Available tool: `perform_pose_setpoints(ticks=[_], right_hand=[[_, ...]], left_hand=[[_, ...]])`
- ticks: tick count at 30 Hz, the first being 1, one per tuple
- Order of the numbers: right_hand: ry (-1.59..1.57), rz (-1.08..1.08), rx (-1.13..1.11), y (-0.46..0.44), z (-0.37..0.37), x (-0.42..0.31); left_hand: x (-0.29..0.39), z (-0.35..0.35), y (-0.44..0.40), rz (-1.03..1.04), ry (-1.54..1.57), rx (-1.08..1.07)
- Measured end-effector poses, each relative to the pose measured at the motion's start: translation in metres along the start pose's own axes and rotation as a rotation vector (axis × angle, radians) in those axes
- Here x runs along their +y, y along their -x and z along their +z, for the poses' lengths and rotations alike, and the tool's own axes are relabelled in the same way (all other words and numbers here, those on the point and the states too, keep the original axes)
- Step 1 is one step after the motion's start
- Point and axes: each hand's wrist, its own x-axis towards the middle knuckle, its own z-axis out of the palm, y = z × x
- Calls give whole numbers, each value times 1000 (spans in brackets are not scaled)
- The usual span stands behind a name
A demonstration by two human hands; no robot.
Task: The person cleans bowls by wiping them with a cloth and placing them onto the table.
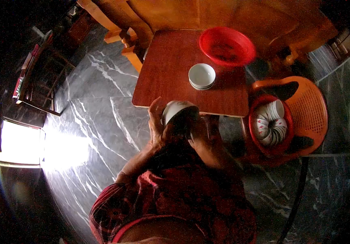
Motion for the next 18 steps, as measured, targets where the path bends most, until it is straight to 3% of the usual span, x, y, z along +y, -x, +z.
perform_pose_setpoints(ticks=[3, 6, 8, 9, 10, 12, 13, 15, 17, 18], right_hand=[[-76, 92, 36, -12, -5, 18], [70, 10, -34, -22, -21, 19], [466, -151, 102, -31, -35, 19], [469, -150, 104, -37, -45, 22], [809, -363, 71, -42, -50, 22], [1154, -573, 37, -48, -62, 20], [1122, -582, 10, -46, -56, 11], [1093, -589, -13, -36, -31, -11], [1479, -860, -107, -21, 6, -35], [1480, -859, -109, -19, 12, -39]], left_hand=[[0, -8, -10, 11, 54, 7], [-5, -14, -17, -94, -15, -65], [-2, -20, -23, -111, -78, -221], [-18, -20, -18, -77, -138, -215], [-15, -19, -21, -81, -133, -215], [-8, -17, -28, -53, -218, -334], [-13, -16, -27, 26, -289, -326], [-12, -14, -29, -38, -270, -373], [-15, -9, -26, -100, -257, -416], [-24, -6, -22, -72, -233, -402]])
